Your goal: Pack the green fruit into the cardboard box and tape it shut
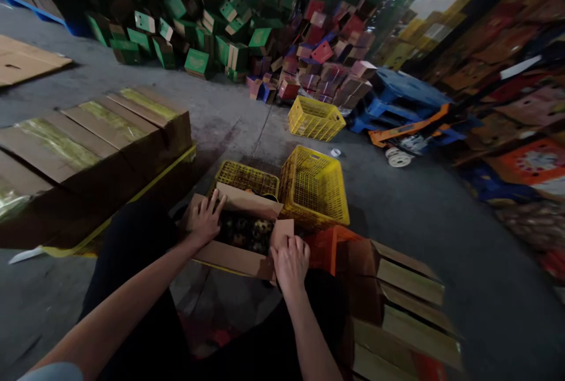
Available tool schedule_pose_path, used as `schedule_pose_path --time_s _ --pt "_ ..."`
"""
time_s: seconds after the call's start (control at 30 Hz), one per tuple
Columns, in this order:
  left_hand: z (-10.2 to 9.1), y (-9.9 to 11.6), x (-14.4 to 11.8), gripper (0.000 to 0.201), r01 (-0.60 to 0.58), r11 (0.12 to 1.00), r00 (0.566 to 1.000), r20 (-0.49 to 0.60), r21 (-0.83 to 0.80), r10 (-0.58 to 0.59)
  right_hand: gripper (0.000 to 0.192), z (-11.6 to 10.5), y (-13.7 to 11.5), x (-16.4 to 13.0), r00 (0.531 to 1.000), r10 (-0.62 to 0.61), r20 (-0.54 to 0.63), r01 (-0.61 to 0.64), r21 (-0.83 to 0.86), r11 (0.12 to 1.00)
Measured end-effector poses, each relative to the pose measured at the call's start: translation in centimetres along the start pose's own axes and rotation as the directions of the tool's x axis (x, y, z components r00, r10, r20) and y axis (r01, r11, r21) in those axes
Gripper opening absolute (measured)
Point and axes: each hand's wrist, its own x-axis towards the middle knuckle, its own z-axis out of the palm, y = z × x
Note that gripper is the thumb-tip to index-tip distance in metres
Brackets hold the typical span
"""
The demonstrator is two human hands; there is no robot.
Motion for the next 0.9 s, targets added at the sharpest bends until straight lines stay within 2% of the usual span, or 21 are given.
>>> schedule_pose_path --time_s 0.07,0.13,0.2,0.27,0.33,0.4,0.53,0.67,0.77,0.9 --pt "0.0 0.0 0.2 0.084 -0.010 1.000 1.000 0.005 0.011 0.010 0.059 0.9 0.7 -0.4 0.996 -0.054 0.074 0.055 -0.011 0.998" --pt "0.0 0.0 0.5 0.087 -0.012 1.000 1.000 0.016 0.008 0.011 0.085 1.8 1.3 -0.4 0.970 -0.109 0.216 0.101 0.047 0.994" --pt "0.1 0.0 0.7 0.088 -0.011 1.000 1.000 0.023 -0.002 0.011 0.108 2.4 1.8 0.2 0.916 -0.106 0.387 0.064 0.121 0.991" --pt "0.3 -0.1 0.9 0.088 -0.019 1.000 1.000 0.011 -0.011 0.019 0.128 2.7 2.3 1.2 0.841 -0.093 0.533 -0.006 0.181 0.983" --pt "0.5 -0.3 1.0 0.086 -0.043 0.999 0.999 -0.006 -0.022 0.043 0.140 3.1 2.5 2.2 0.779 -0.109 0.617 -0.042 0.224 0.974" --pt "0.7 -0.5 1.0 0.086 -0.063 0.997 0.998 -0.020 -0.042 0.062 0.145 3.9 2.5 2.7 0.757 -0.146 0.636 -0.026 0.253 0.967" --pt "1.1 -0.8 0.7 0.086 -0.112 0.992 0.992 -0.064 -0.065 0.108 0.151 6.2 2.3 2.4 0.790 -0.186 0.583 0.012 0.290 0.957" --pt "1.3 -1.0 0.5 0.088 -0.152 0.987 0.986 -0.073 -0.054 0.148 0.151 7.9 2.9 1.8 0.753 -0.187 0.631 -0.087 0.377 0.922" --pt "1.5 -1.1 0.5 0.091 -0.157 0.986 0.986 -0.067 -0.054 0.154 0.149 8.3 3.5 1.7 0.738 -0.230 0.634 -0.131 0.470 0.873" --pt "0.8 -1.6 0.5 0.089 -0.196 0.979 0.980 -0.028 -0.059 0.195 0.140 8.0 4.2 1.3 0.770 -0.274 0.577 -0.113 0.545 0.831"
